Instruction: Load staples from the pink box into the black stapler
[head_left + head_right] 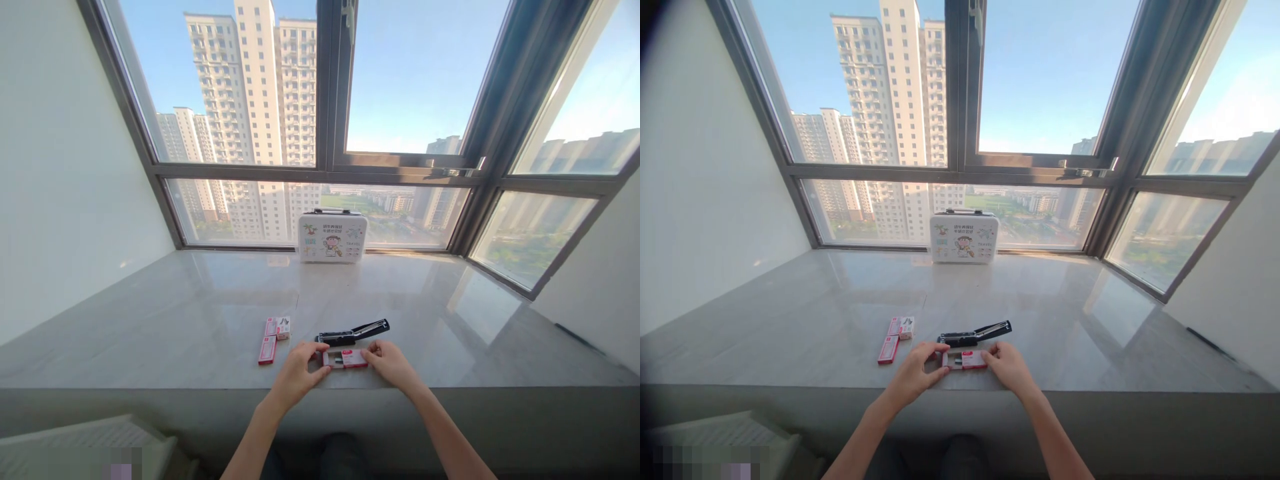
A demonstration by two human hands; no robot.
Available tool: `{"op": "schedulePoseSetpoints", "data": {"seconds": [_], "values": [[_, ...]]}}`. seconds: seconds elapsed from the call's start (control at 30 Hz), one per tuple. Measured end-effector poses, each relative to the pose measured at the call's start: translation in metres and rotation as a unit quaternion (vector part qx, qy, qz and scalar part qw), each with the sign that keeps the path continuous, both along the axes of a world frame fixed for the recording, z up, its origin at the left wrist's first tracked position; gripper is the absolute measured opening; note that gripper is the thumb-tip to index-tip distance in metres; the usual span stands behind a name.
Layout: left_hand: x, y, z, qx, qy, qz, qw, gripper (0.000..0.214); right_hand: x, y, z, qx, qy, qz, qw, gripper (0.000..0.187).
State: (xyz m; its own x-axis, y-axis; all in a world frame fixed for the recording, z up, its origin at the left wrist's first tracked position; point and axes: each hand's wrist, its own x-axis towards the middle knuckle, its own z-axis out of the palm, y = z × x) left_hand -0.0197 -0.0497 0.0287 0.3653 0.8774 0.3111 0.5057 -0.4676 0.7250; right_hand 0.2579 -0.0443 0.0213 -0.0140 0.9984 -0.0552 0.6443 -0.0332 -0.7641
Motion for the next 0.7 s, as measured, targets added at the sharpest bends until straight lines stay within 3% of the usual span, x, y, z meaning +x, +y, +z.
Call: {"op": "schedulePoseSetpoints", "data": {"seconds": [0.07,0.17,0.3,0.4,0.7], "values": [[-0.001,0.000,-0.003,-0.003,-0.006,0.003,1.000,0.046,-0.004,-0.004,0.013,0.051,-0.049,-0.004,0.997,0.026],[-0.001,0.000,-0.005,0.003,-0.011,-0.001,1.000,0.046,-0.028,-0.004,0.038,0.116,-0.144,0.063,0.981,0.021],[-0.001,0.001,-0.006,0.008,-0.018,-0.005,1.000,0.044,-0.066,0.007,0.063,0.104,-0.304,0.154,0.934,0.015],[-0.002,0.002,-0.007,0.003,-0.016,0.004,1.000,0.043,-0.081,0.015,0.068,0.094,-0.372,0.176,0.907,0.017],[-0.001,-0.002,-0.002,0.003,-0.026,0.008,1.000,0.041,-0.078,0.008,0.065,0.107,-0.371,0.196,0.902,0.023]]}}
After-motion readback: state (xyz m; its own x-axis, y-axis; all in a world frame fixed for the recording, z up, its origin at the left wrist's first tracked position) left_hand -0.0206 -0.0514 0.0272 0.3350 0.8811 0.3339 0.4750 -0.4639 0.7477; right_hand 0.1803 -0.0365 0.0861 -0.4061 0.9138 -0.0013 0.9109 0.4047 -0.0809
